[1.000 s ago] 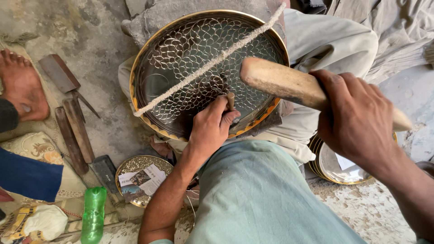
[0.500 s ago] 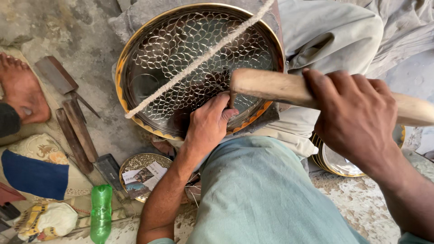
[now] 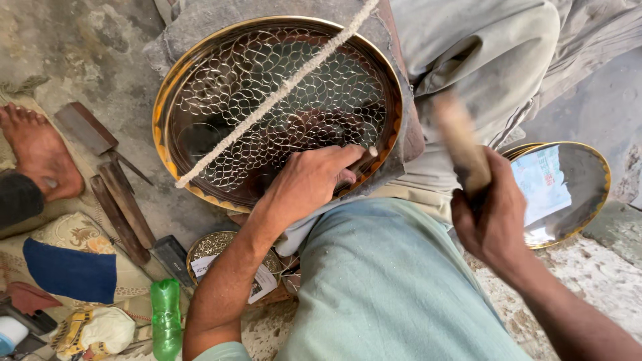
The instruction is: The person sits on the floor and uses a wooden mallet to hammer a small metal punch against a brass tray, creating a repeating dimpled pattern. The tray is held steady on the lap and the person repeatedly strikes the punch to form the decorative texture.
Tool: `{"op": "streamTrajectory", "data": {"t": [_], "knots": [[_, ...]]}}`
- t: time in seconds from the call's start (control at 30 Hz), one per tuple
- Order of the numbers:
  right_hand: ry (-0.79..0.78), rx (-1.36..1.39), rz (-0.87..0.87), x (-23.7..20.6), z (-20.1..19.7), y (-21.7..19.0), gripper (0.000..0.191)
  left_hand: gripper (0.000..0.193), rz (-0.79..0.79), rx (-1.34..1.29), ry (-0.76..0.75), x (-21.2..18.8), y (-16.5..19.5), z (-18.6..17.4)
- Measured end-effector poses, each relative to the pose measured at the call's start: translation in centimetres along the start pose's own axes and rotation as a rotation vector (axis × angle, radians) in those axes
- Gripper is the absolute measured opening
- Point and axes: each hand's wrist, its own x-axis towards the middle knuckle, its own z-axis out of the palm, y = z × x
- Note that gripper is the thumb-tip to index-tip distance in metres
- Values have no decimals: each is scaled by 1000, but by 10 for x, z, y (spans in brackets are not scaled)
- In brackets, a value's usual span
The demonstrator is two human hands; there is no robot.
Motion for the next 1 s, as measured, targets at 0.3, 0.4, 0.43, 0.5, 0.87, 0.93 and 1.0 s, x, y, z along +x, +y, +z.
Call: {"op": "streamTrajectory", "data": {"t": [0.3, 0.4, 0.43, 0.5, 0.87, 0.93, 1.0], "knots": [[132, -27, -72, -29, 31, 26, 56, 28, 71, 34, -161, 2, 6, -7], [164, -160, -154, -26, 30, 29, 57, 25, 109, -20, 19, -14, -2, -6], [202, -94, -141, -23, 28, 29, 54, 24, 121, -90, 168, -20, -4, -5], [179, 249, 4, -13, 23, 28, 49, 20, 78, -199, 393, -34, -7, 2], [92, 19, -428, 55, -13, -43, 50, 32, -118, -119, 648, -54, -19, 37], [53, 56, -473, 67, -17, -62, 47, 32, -147, -122, 626, -54, -17, 37], [14, -202, -594, 76, -20, -81, 47, 30, -158, -146, 625, -55, -15, 38]]}}
